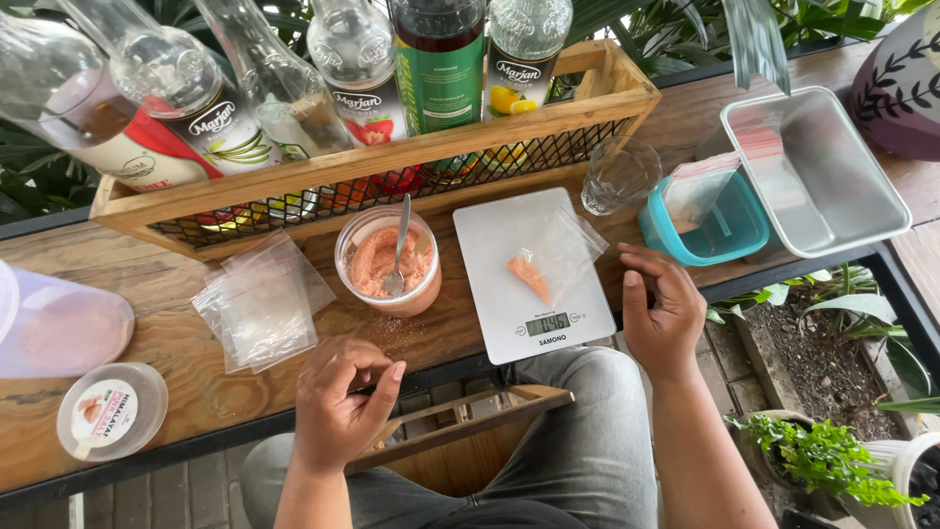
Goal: The person scoops a pink paste from a jar into small plastic bags using a spoon, weighs each bag on a digital scale, and places the sealed bags into a container. The process is repeated multiple times.
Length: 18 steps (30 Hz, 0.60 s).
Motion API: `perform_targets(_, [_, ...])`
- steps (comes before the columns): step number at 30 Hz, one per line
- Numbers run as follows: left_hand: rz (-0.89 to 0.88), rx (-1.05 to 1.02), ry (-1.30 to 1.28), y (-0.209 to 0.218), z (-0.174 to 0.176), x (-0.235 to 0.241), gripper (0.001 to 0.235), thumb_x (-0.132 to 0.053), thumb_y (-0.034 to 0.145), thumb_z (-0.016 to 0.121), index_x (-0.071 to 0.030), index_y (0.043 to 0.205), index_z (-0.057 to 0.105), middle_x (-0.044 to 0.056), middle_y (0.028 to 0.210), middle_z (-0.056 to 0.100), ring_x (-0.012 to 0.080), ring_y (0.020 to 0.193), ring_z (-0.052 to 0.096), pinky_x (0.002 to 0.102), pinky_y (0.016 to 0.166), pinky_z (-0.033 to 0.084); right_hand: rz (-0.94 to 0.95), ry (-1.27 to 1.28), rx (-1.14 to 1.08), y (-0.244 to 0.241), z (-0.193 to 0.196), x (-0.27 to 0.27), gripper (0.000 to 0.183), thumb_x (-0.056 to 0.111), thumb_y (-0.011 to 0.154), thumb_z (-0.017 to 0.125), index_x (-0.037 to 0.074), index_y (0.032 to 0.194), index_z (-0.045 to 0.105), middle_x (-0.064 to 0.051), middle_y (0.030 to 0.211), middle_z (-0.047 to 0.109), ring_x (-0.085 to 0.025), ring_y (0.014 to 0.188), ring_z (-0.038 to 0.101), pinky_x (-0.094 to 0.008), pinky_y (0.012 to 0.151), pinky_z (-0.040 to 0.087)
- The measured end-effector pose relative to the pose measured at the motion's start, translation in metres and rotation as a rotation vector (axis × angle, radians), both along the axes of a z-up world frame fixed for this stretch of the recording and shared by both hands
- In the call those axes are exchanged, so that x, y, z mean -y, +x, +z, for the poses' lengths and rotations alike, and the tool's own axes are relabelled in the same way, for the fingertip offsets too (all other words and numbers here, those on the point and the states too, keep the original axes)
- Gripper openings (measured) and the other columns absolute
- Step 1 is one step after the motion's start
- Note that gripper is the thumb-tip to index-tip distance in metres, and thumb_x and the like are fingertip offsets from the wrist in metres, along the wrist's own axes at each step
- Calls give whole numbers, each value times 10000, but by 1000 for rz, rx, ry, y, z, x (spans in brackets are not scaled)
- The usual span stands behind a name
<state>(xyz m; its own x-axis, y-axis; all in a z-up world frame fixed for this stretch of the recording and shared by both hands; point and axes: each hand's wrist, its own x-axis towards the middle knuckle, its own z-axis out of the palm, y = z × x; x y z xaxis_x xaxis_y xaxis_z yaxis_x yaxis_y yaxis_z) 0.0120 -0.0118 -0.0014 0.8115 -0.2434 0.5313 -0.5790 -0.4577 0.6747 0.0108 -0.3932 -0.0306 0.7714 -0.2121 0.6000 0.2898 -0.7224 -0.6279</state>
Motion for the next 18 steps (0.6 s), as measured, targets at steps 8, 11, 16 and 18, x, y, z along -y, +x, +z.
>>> perform_targets(8, [16,-66,14,-4,5,0,141,-242,1009,720,-152,901,702,-54,766,695,128,680,583,303,730,498,77,5,-267,8,16,-1,434,322,1124,553,42,1435,669,-133,1501,709,-320,1432,657,-453,1169,503])
perform_targets(11, [12,-55,7,-4,5,-2,139,-237,1011,719,-146,908,702,-46,763,702,126,669,585,290,692,499,84,37,-401,15,22,0,495,369,1093,570,93,1499,635,-112,1555,674,-301,1481,606,-441,1197,461])
perform_targets(16, [1,-82,-45,-3,-2,-5,115,-233,1013,721,-130,963,725,-27,778,705,116,695,597,267,653,506,34,41,-588,22,36,-10,518,381,1055,584,176,1530,610,-37,1552,676,-265,1414,633,-432,1130,475])
perform_targets(18, [37,2,-179,-1,-6,-3,101,-174,931,828,-88,911,780,45,663,701,210,553,613,349,556,540,62,155,-425,23,35,-16,363,156,1075,745,36,1416,706,-288,1286,740,-504,1293,679,-600,1086,547])
